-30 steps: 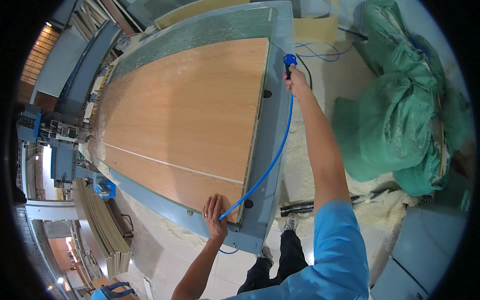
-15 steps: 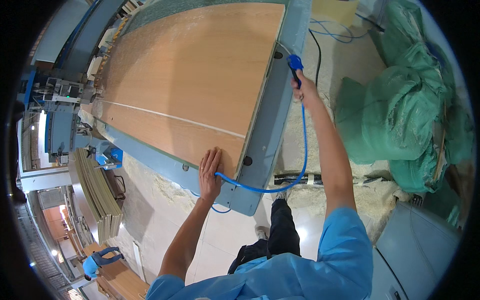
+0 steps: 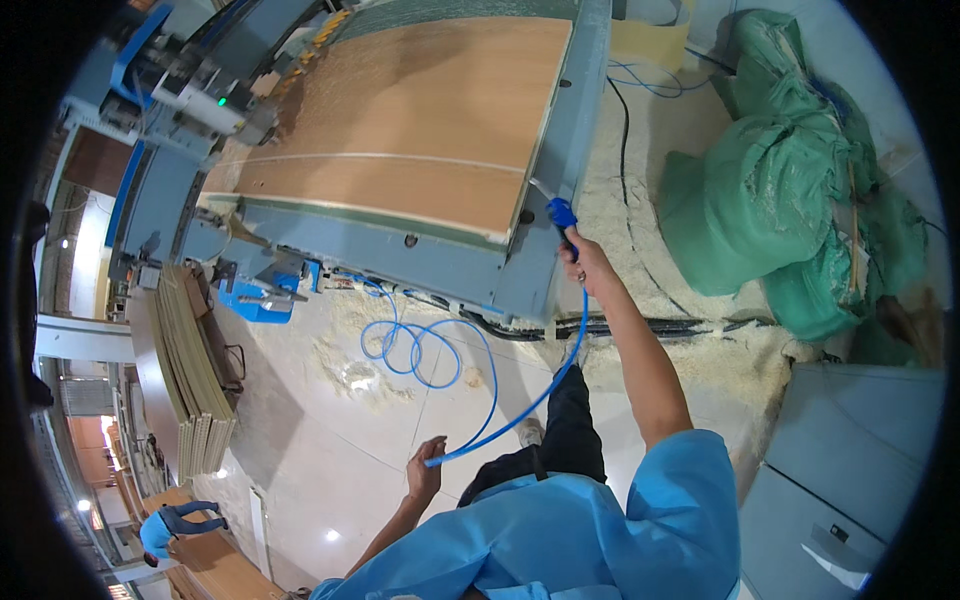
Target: The person operates a CNC machine's control panel, then uses a handheld air blower to clean sawdust from a large wooden panel on the machine bed. They repeatedly blow along the panel's surface and edges, occasionally wiping with their hand, and briefly adjust the head-mounted camera mid-task.
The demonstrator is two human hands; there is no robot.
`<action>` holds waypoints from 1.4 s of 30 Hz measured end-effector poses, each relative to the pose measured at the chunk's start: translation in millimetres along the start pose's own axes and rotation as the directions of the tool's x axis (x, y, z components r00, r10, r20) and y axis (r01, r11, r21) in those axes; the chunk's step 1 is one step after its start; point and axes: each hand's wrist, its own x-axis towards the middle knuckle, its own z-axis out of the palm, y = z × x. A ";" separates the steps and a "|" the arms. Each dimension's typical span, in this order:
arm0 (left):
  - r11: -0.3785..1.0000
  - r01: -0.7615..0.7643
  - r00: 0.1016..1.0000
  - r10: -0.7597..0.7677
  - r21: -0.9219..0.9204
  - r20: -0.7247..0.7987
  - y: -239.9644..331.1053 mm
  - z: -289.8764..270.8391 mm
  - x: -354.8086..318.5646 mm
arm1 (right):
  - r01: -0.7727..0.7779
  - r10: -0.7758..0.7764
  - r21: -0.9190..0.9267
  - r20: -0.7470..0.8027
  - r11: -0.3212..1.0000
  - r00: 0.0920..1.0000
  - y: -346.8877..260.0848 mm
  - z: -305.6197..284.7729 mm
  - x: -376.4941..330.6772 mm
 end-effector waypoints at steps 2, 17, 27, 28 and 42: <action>0.999 0.014 0.999 -0.016 0.038 0.045 -37.7 -1.2 -53.7 | 0.015 -0.016 0.034 0.025 0.999 1.000 27.4 11.1 -32.3; 0.904 0.308 0.869 -0.395 0.297 0.299 -226.5 -1.0 -298.3 | 0.122 -0.107 -0.391 0.061 0.912 0.992 156.4 123.2 -239.3; 0.964 0.231 0.958 -0.249 0.135 0.145 -268.0 -27.5 -439.8 | 0.347 -0.386 -0.879 0.212 0.326 0.898 275.7 233.3 -316.2; 0.959 0.250 0.951 -0.269 0.134 0.154 -274.3 -31.5 -448.1 | 0.325 -0.387 -0.915 0.218 0.237 0.896 283.7 241.3 -320.4; 0.921 0.343 0.816 -0.390 -0.187 -0.426 -539.5 -245.1 -450.4 | 0.224 -0.266 -0.593 0.017 0.774 0.964 441.4 450.0 -285.5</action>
